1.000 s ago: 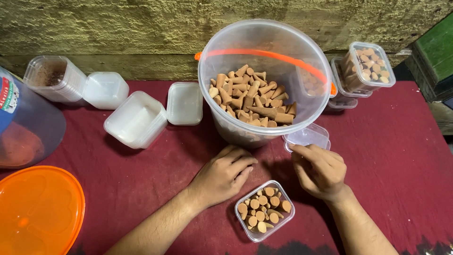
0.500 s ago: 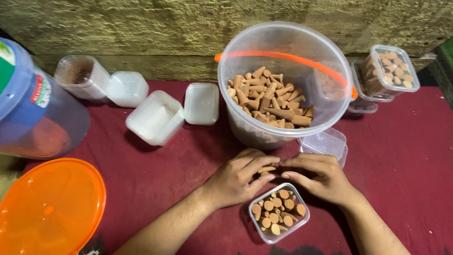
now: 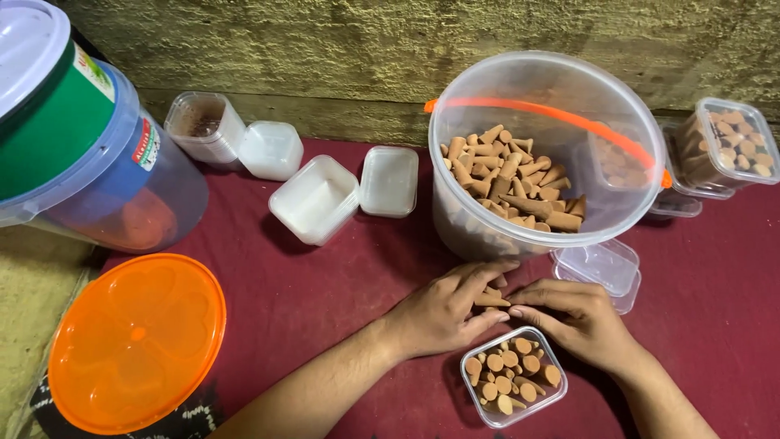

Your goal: The person packs incense cones from a large bucket into smaller plastic containers by hand, picking up individual cones and placing them into the containers, occasionally shifting the cones to fit more inside.

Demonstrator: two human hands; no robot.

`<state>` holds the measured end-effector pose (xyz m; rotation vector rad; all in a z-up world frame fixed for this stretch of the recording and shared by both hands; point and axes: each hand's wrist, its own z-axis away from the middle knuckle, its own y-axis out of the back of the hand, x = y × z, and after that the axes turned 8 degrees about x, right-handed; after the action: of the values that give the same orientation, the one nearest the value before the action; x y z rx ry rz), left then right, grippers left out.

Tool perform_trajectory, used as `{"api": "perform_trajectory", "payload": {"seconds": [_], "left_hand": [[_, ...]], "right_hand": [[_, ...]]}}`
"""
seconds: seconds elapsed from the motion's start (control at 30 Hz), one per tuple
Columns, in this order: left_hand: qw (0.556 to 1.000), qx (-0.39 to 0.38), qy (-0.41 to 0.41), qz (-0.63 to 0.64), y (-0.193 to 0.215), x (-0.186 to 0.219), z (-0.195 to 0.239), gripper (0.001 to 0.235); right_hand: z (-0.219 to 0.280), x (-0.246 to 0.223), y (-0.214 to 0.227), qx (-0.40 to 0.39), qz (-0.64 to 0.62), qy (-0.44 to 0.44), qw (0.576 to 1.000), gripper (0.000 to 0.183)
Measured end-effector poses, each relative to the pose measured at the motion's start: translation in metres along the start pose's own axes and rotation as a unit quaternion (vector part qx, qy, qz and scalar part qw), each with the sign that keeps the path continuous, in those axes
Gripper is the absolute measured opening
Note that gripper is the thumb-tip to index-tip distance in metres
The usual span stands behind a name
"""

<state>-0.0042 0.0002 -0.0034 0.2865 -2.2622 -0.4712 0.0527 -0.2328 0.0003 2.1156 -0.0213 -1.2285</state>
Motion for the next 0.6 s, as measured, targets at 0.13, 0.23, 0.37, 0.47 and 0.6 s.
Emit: {"api": "perform_trajectory", "payload": {"seconds": [0.13,0.23,0.37,0.47,0.6], "left_hand": [[1.000,-0.009,0.007,0.005,0.000,-0.001,0.001,0.059],[1.000,-0.007,0.018,0.017,-0.002,-0.004,0.003,0.062],[1.000,-0.007,0.014,0.026,-0.003,-0.006,0.004,0.065],[0.999,-0.013,0.019,0.023,-0.004,-0.007,0.002,0.068],[1.000,-0.016,0.009,-0.005,-0.007,-0.010,0.004,0.070]], "right_hand": [[0.001,0.007,-0.001,-0.012,0.007,-0.013,1.000,0.017],[0.001,0.009,-0.003,-0.009,0.013,-0.017,1.000,0.019],[0.000,0.009,-0.004,-0.005,0.021,-0.011,1.000,0.020],[-0.003,0.004,-0.004,-0.007,0.026,0.002,1.000,0.017],[-0.003,0.006,-0.004,-0.018,0.015,0.014,1.000,0.021]]}}
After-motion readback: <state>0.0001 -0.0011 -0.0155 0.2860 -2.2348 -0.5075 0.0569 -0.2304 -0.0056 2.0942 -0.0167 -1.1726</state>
